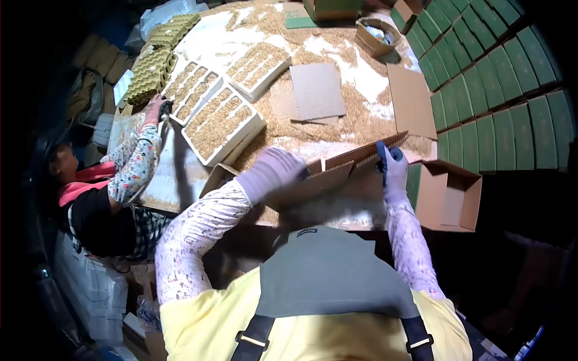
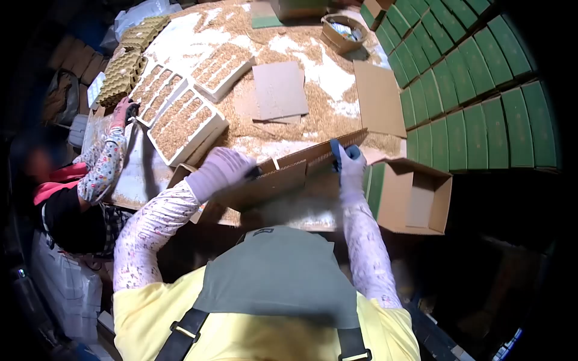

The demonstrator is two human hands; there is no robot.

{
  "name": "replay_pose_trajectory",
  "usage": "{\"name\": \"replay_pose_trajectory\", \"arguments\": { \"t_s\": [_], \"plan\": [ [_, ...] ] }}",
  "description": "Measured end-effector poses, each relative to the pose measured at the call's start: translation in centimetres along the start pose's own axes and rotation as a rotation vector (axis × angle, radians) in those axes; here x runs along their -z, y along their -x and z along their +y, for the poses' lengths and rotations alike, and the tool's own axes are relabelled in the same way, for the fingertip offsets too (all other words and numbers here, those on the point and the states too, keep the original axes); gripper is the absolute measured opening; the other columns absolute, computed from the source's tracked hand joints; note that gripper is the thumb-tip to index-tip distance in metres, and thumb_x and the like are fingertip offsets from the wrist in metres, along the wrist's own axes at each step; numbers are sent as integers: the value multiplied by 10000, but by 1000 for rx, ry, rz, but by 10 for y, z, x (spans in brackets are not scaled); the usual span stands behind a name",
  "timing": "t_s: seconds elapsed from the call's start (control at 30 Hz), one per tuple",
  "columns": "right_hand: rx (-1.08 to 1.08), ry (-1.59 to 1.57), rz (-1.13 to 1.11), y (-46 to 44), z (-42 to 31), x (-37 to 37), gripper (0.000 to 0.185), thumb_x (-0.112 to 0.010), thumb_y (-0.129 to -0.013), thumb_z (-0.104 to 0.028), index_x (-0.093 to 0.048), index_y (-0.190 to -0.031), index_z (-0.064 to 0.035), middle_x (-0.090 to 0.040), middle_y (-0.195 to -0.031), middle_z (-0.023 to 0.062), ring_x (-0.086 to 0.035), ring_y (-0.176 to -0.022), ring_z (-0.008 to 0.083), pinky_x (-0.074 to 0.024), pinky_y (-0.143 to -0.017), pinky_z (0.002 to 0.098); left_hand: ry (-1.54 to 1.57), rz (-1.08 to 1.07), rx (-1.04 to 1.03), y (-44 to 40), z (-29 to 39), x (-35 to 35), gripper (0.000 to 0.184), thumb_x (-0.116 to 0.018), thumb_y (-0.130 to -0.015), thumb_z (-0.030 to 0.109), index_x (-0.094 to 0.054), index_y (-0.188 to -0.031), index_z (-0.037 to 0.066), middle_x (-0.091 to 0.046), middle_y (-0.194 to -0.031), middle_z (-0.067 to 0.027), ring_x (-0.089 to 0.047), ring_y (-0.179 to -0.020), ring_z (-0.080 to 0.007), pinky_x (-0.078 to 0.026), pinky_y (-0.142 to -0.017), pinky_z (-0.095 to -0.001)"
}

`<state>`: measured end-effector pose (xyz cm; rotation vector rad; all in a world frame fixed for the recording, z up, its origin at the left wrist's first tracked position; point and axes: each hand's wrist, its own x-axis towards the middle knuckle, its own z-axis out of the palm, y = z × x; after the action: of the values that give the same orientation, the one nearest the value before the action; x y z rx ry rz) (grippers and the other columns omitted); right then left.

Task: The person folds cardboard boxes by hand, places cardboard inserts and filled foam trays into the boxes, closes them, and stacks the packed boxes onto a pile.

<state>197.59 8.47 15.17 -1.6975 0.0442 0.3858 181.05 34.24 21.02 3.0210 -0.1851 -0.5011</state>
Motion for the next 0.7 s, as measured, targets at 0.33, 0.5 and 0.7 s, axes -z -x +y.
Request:
{"name": "replay_pose_trajectory", "arguments": {
  "t_s": [0.33,0.5,0.7],
  "plan": [
    [618,1277,-1132,13,16,20,249,-625,-823,-249,-663,-1059,-181,-601,-1146,112,-588,-1084,305,-465,-942,396,-45,320,-424,-56,45,-96,186,-552,-846,193,-671,-985,161,-672,-1021,-41,-649,-995,-235,-541,-804,-396],
    [781,1577,-957,51,-7,86,666,-745,-781,-313,-495,-1393,-237,-276,-1527,185,-322,-1394,386,-296,-1122,498,-253,767,-49,-97,27,-9,599,-537,-853,134,-447,-1431,262,-515,-1301,-137,-530,-1184,-296,-446,-979,-454],
    [18,305,-26,22,111,51,1003,-875,-697,-267,-294,-1472,-8,-507,-1291,160,-525,-1156,276,-446,-1000,373,263,418,125,-36,140,-20,909,-763,-743,461,-364,-1462,76,-422,-1369,-273,-453,-1250,-367,-328,-1053,-528]
  ]
}}
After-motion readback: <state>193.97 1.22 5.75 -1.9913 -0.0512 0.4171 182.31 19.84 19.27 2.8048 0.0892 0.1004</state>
